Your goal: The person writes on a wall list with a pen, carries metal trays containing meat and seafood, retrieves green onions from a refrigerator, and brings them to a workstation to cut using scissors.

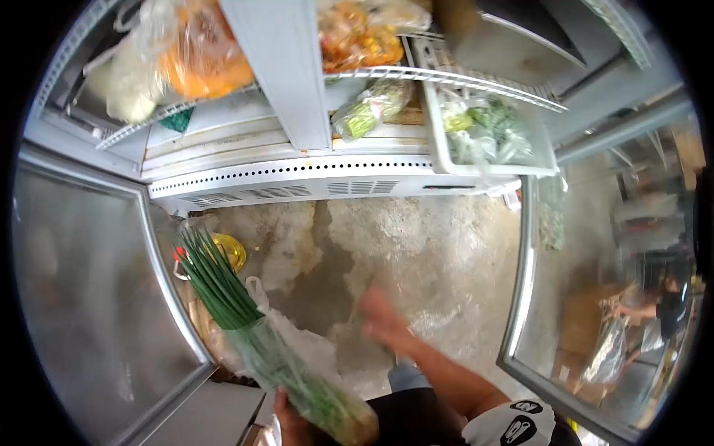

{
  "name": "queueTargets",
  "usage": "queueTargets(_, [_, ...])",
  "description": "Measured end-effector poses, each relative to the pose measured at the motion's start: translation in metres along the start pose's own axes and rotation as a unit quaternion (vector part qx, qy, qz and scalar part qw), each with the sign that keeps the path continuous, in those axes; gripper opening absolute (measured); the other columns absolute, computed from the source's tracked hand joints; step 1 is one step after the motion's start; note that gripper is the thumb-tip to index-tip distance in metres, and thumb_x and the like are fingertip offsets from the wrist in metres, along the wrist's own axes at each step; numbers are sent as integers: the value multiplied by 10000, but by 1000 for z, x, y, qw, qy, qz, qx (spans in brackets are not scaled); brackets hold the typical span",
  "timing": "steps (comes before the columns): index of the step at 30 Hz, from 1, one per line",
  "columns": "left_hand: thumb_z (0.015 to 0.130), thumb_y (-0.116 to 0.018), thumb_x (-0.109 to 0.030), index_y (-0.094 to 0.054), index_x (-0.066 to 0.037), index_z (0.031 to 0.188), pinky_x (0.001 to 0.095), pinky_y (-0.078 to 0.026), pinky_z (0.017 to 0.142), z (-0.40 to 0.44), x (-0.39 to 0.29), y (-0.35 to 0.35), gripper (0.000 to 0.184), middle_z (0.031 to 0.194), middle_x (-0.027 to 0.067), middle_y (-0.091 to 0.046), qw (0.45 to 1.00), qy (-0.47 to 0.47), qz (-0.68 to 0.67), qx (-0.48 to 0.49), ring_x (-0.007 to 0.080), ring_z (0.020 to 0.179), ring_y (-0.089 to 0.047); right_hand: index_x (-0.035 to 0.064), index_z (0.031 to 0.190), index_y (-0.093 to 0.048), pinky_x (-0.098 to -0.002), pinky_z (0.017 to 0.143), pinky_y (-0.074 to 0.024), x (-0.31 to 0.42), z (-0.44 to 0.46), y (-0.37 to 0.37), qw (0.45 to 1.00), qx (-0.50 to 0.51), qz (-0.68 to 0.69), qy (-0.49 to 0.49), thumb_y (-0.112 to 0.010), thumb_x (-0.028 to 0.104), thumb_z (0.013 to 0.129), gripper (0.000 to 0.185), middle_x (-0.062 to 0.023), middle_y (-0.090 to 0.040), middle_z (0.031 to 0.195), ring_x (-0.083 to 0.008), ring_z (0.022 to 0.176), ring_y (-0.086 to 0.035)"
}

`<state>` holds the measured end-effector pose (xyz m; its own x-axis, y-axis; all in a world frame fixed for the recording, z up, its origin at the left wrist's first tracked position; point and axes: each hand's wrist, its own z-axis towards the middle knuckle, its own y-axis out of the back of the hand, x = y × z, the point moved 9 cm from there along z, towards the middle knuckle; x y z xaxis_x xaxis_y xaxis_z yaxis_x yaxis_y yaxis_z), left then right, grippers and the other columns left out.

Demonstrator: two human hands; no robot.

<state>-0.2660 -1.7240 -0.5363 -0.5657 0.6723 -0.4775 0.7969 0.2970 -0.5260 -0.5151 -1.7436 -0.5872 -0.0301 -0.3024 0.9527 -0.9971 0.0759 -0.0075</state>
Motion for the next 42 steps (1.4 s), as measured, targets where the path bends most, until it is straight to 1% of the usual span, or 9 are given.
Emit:
queueTargets(1, [808,-522,-371,-412,-23,1257,417,-403,913,-10,0,2,578,1184,134,-506,999,17,38,10,284,1048,-503,92,1412,68,-407,1045,-249,27,-45,-43,954,80,228,-179,-654,330,792,981,-106,-37,1474,-262,1289,-285])
queueTargets(4, [843,-563,-257,-274,-50,1345,419,-349,966,-42,8,-2,615,1275,127,-417,991,42,130,-10,285,1136,-425,64,1414,13,-390,1011,-301,69,-122,-97,972,126,161,-114,-672,337,775,975,-127,-190,1434,-254,1248,-340])
queueTargets(11, [840,-528,-335,-305,-167,1344,425,-334,951,-132,-125,49,576,1356,52,-362,921,103,353,124,242,1152,-444,9,1067,-606,-342,778,-454,59,-302,-65,905,-26,228,-359,-682,313,750,446,-102,-627,919,-215,813,-576])
queueTargets(17, [779,-555,-199,-432,-30,1169,401,-397,850,-234,-410,124,442,1160,154,-482,820,-320,228,-415,273,1012,-497,5,1111,-549,-428,648,-513,18,-516,-23,830,-252,405,-290,-568,183,847,319,-153,-611,905,-284,737,-610])
queueTargets(19, [759,-564,-154,-474,16,1110,393,-418,817,-258,-428,118,400,1095,188,-522,804,-333,188,-455,283,965,-515,61,1100,-515,-438,618,-501,9,-575,-1,667,-421,497,-363,-542,287,859,331,-141,-607,844,-287,712,-598])
queueTargets(31, [782,-555,-60,-498,-9,1086,333,-424,789,-250,-352,5,314,1063,138,-513,879,-416,195,-127,214,944,-488,-86,926,-576,-325,546,-488,213,-575,183,793,-546,262,-63,-635,191,760,328,-111,-615,766,-197,608,-601])
queueTargets(37, [815,-541,-92,-348,-13,1273,416,-240,1021,-172,-301,-82,503,1283,125,-425,679,-448,568,124,271,1150,-407,-93,973,-568,-376,571,-520,176,-538,149,820,-472,268,-181,-644,277,778,425,-146,-622,792,-244,652,-620])
queueTargets(40, [831,-537,-140,-186,-19,1342,440,-215,1033,-224,-263,-172,632,1381,129,-261,832,-387,381,118,278,1241,-305,-89,1041,-559,-356,699,-500,232,-500,103,869,-437,135,-188,-642,296,774,476,-154,-623,919,-222,785,-611])
queueTargets(42, [842,-535,-172,-78,-23,1388,456,-198,1042,-306,-249,-254,727,1447,133,-152,789,-458,361,192,282,1301,-237,-89,1038,-560,-349,688,-499,213,-448,74,870,-405,215,-181,-650,293,780,469,-145,-624,908,-217,779,-611])
